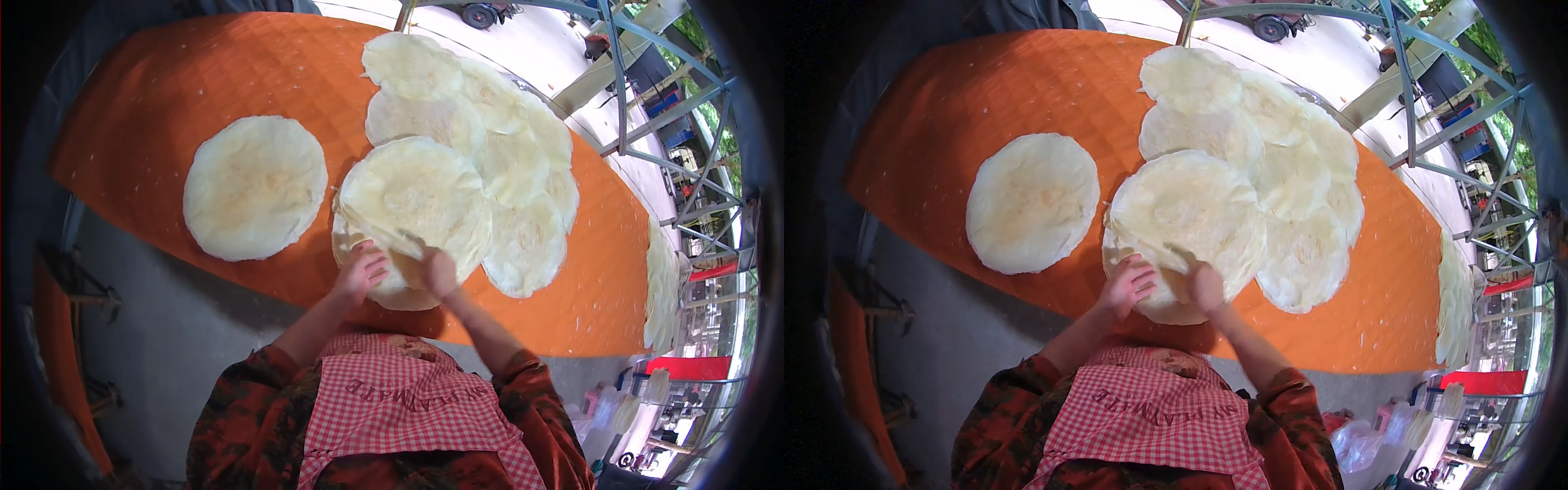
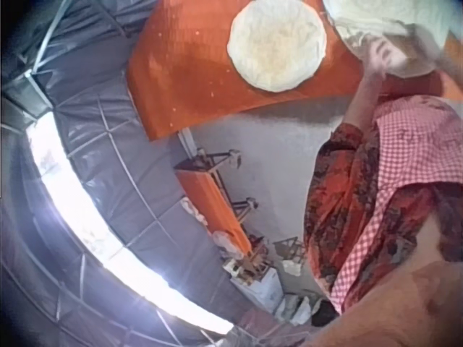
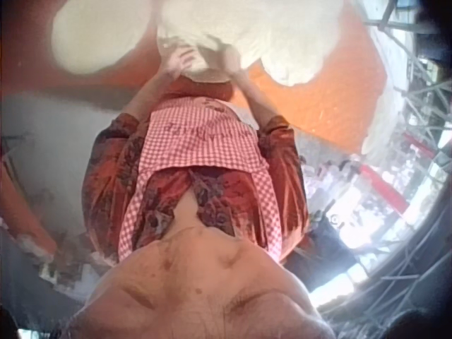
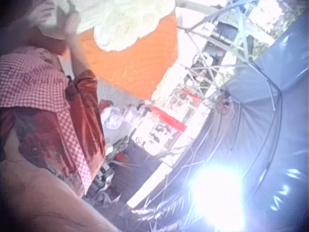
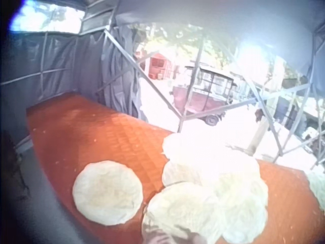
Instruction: The person handles and arranges thin flatbreads by hand on a table, peeling them apart and stacking them into piles.
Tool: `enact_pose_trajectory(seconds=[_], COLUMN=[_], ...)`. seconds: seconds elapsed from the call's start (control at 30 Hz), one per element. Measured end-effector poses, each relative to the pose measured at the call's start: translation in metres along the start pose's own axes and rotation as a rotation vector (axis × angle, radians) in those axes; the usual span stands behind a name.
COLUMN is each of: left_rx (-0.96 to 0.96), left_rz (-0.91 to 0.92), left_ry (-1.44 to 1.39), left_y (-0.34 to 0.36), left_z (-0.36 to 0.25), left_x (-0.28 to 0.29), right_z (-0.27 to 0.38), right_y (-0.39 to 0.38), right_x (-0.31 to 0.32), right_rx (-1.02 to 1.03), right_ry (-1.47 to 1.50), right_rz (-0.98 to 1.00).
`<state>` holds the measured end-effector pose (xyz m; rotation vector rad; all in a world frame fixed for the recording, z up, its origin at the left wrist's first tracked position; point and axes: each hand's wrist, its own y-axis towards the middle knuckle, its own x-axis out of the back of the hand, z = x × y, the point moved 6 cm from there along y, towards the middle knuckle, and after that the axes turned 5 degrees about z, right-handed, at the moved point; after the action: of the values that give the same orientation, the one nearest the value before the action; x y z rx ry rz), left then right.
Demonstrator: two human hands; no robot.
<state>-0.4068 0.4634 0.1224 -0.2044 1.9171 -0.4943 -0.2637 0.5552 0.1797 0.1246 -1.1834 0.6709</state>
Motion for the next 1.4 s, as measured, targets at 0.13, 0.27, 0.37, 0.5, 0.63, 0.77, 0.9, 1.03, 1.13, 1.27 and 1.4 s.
enact_pose_trajectory(seconds=[0.13, 0.27, 0.37, 0.5, 0.63, 0.77, 0.9, 1.03, 1.13, 1.27, 1.4], left_rx=[-0.094, -0.011, -0.032, -0.685, -0.416, -0.211, -0.076, 0.035, -0.004, -0.2, -0.105], left_rz=[-0.102, -0.161, -0.223, -0.564, -0.509, -0.465, -0.23, 0.091, 0.165, -0.282, -0.594], left_ry=[0.501, 0.47, 0.643, 1.247, 1.027, 0.881, 0.788, 0.236, 0.062, 0.457, 0.54], left_y=[0.005, 0.006, 0.009, -0.007, -0.005, -0.007, 0.006, 0.005, 0.0, -0.031, -0.074], left_z=[0.004, 0.0, 0.004, -0.029, -0.033, -0.044, -0.036, -0.029, -0.038, -0.052, -0.02], left_x=[0.005, 0.003, 0.023, 0.024, 0.025, 0.014, 0.013, -0.019, -0.015, 0.034, 0.058], right_z=[-0.039, 0.062, 0.072, 0.02, 0.005, -0.003, 0.032, 0.015, -0.027, 0.015, 0.07], right_y=[0.069, 0.021, -0.003, -0.014, -0.028, -0.023, -0.043, -0.04, -0.01, 0.012, -0.043], right_x=[0.164, 0.281, 0.228, 0.07, 0.004, -0.002, -0.002, -0.013, 0.009, 0.143, 0.149], right_rx=[-0.029, 0.21, 0.358, 0.336, 0.363, 0.293, 0.363, 0.331, 0.189, 0.264, 0.418], right_ry=[-0.02, -0.347, -0.38, -0.358, -0.281, -0.269, -0.291, -0.258, -0.049, -0.142, -0.252], right_rz=[-0.244, -0.585, -0.671, -0.459, -0.355, -0.255, -0.286, -0.369, -0.32, -0.487, -0.576])
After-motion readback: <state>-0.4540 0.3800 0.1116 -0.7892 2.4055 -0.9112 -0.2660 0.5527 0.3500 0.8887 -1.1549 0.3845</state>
